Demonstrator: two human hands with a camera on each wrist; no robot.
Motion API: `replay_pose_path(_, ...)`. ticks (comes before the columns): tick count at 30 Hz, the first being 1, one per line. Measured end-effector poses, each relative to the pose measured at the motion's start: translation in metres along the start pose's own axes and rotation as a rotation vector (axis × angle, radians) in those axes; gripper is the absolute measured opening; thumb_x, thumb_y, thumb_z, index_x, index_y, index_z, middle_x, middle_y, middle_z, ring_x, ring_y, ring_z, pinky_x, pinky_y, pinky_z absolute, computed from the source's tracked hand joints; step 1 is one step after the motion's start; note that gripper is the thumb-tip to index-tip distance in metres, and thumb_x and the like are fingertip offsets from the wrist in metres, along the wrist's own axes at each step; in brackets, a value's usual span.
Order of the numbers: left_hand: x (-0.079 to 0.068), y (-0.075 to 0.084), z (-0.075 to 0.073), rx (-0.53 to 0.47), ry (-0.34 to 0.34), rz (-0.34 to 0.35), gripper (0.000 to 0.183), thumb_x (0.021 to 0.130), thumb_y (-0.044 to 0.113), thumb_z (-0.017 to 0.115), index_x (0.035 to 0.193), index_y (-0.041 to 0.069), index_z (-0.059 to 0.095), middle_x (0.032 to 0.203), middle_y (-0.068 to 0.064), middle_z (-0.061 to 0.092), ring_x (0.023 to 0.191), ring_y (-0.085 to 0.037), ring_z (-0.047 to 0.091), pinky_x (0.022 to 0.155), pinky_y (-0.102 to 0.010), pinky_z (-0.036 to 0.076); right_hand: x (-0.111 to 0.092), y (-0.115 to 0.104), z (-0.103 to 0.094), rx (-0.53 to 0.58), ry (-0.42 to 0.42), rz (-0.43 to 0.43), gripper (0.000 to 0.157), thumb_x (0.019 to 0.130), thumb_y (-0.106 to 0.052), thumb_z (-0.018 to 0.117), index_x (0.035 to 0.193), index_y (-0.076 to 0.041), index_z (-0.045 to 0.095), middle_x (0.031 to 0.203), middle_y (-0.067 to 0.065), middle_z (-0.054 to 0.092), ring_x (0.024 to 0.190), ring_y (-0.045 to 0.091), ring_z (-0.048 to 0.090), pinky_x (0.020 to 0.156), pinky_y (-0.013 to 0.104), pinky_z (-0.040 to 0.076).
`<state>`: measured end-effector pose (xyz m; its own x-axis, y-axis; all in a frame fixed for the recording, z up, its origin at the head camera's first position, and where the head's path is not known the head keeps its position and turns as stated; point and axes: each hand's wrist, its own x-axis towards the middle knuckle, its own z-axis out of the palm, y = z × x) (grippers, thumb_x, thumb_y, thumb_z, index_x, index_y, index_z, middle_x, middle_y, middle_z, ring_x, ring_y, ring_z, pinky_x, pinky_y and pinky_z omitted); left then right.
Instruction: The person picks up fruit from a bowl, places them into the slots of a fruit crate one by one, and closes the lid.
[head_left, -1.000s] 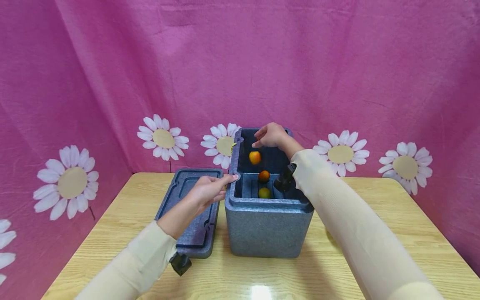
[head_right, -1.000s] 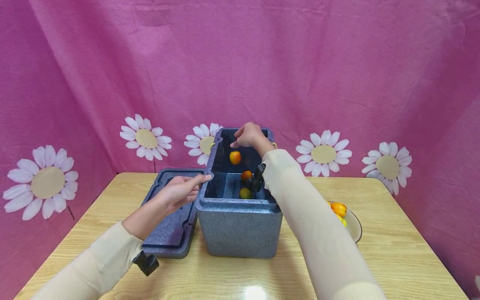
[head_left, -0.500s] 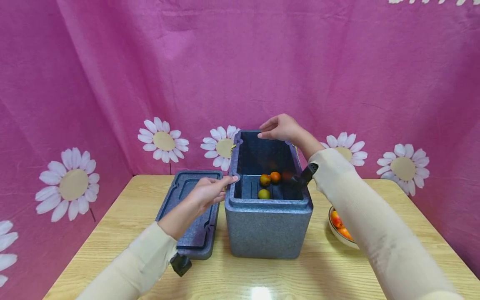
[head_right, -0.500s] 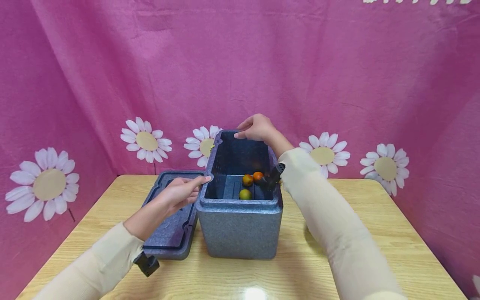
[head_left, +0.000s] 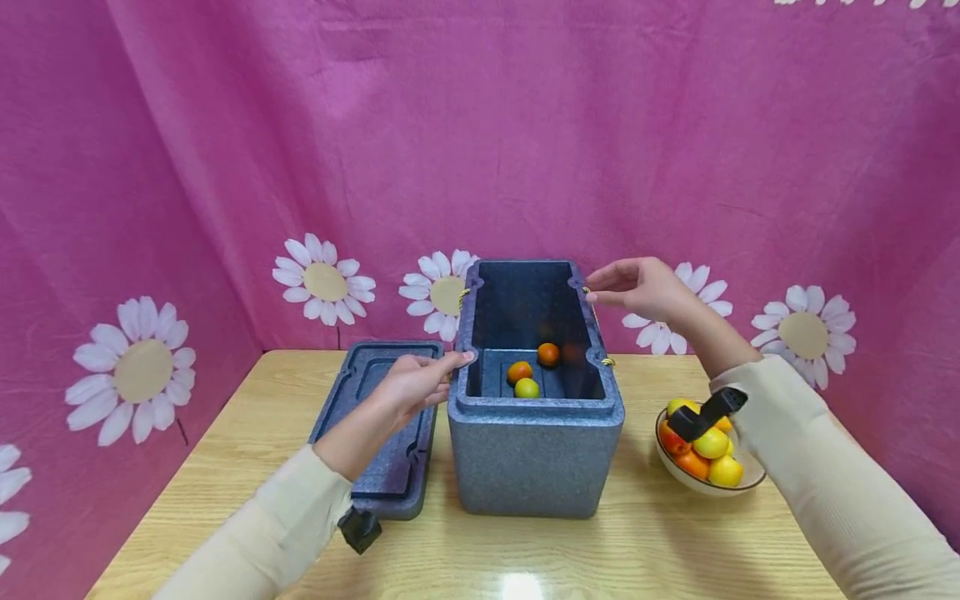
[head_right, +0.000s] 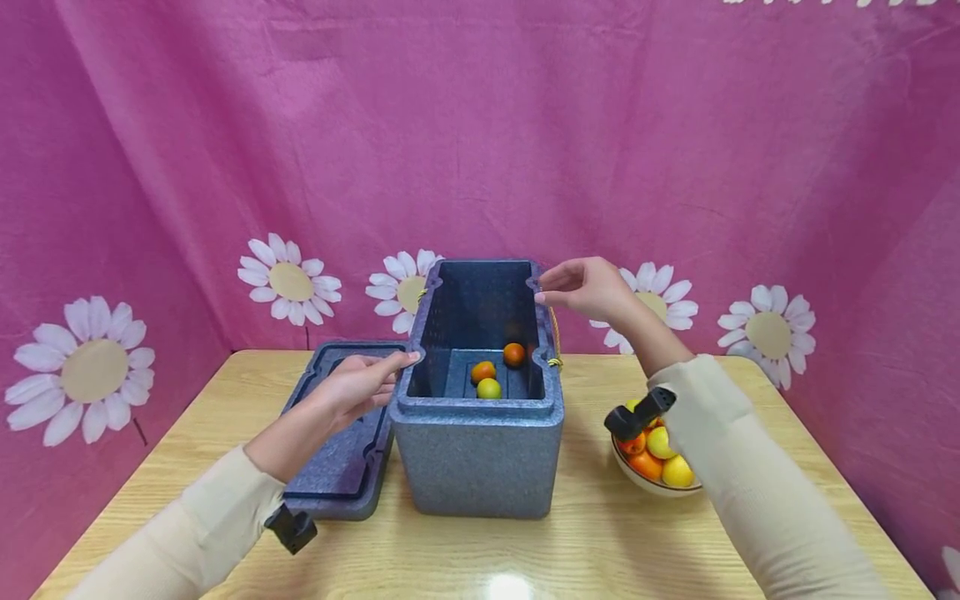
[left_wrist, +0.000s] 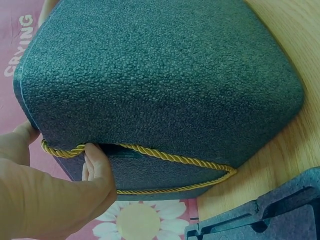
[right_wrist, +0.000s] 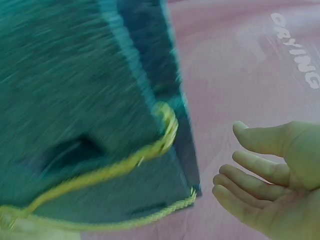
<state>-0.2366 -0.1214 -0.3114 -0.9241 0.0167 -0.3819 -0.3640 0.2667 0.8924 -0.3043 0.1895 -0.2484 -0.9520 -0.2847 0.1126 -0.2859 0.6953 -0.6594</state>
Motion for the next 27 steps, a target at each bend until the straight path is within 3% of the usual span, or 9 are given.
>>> replay_pose_path(4, 0.000, 0.000, -0.001, 0.000, -0.008, -0.001, 0.084, 0.089, 0.048, 0.066, 0.146, -0.005, 0.036, 0.153, -0.019, 0.044, 0.138, -0.033, 0.049, 0.119, -0.045, 0.034, -0.021, 0.022, -0.002, 0.009, 0.017, -0.022, 0.039, 0.092, -0.024, 0.069, 0.122, 0.001, 0.065, 0.119, 0.022, 0.070, 0.091, 0.005, 0.068, 0.078, 0.013, 0.054)
replay_pose_path(8, 0.001, -0.001, -0.001, 0.001, -0.009, -0.008, 0.083, 0.089, 0.048, 0.066, 0.145, -0.005, 0.037, 0.152, -0.018, 0.045, 0.138, -0.032, 0.050, 0.120, -0.046, 0.033, -0.040, 0.044, 0.000, 0.031, 0.027, -0.058, 0.035, 0.090, -0.017, 0.070, 0.117, 0.005, 0.066, 0.114, 0.025, 0.070, 0.082, -0.011, 0.061, 0.074, 0.009, 0.052)
replay_pose_path(11, 0.001, -0.001, -0.002, -0.003, -0.006, -0.014, 0.081, 0.089, 0.048, 0.066, 0.145, -0.005, 0.038, 0.151, -0.019, 0.046, 0.136, -0.032, 0.051, 0.120, -0.046, 0.032, -0.053, 0.061, 0.002, -0.017, 0.046, -0.055, 0.033, 0.090, -0.019, 0.070, 0.115, 0.003, 0.068, 0.111, 0.023, 0.072, 0.083, -0.009, 0.063, 0.074, 0.009, 0.052)
replay_pose_path(16, 0.001, 0.000, -0.003, -0.012, -0.013, -0.012, 0.080, 0.090, 0.046, 0.066, 0.145, -0.005, 0.038, 0.152, -0.019, 0.045, 0.138, -0.032, 0.050, 0.120, -0.045, 0.032, -0.072, 0.086, 0.009, -0.099, 0.071, -0.011, 0.035, 0.090, -0.024, 0.071, 0.114, 0.002, 0.068, 0.107, 0.022, 0.073, 0.090, 0.017, 0.073, 0.072, 0.011, 0.054)
replay_pose_path(18, 0.001, 0.000, -0.003, -0.014, -0.016, -0.008, 0.081, 0.090, 0.046, 0.066, 0.145, -0.005, 0.038, 0.152, -0.019, 0.044, 0.138, -0.032, 0.049, 0.120, -0.045, 0.033, -0.079, 0.095, 0.011, -0.098, 0.071, 0.004, 0.036, 0.090, -0.023, 0.070, 0.115, 0.003, 0.067, 0.108, 0.023, 0.073, 0.091, 0.021, 0.073, 0.071, 0.012, 0.055)
replay_pose_path(24, 0.001, 0.000, -0.003, -0.017, -0.022, -0.004, 0.082, 0.089, 0.046, 0.067, 0.146, -0.005, 0.037, 0.153, -0.019, 0.043, 0.140, -0.032, 0.047, 0.120, -0.044, 0.034, -0.094, 0.117, 0.013, -0.100, 0.088, 0.048, 0.037, 0.090, -0.023, 0.071, 0.115, 0.004, 0.066, 0.107, 0.024, 0.073, 0.080, -0.008, 0.064, 0.070, 0.011, 0.053)
replay_pose_path(27, 0.000, -0.001, -0.003, -0.019, -0.023, -0.003, 0.081, 0.090, 0.046, 0.066, 0.146, -0.005, 0.037, 0.153, -0.019, 0.043, 0.140, -0.031, 0.047, 0.119, -0.044, 0.035, -0.101, 0.128, 0.012, -0.115, 0.088, 0.071, 0.038, 0.090, -0.023, 0.071, 0.115, 0.004, 0.066, 0.107, 0.024, 0.073, 0.080, -0.007, 0.063, 0.070, 0.011, 0.052)
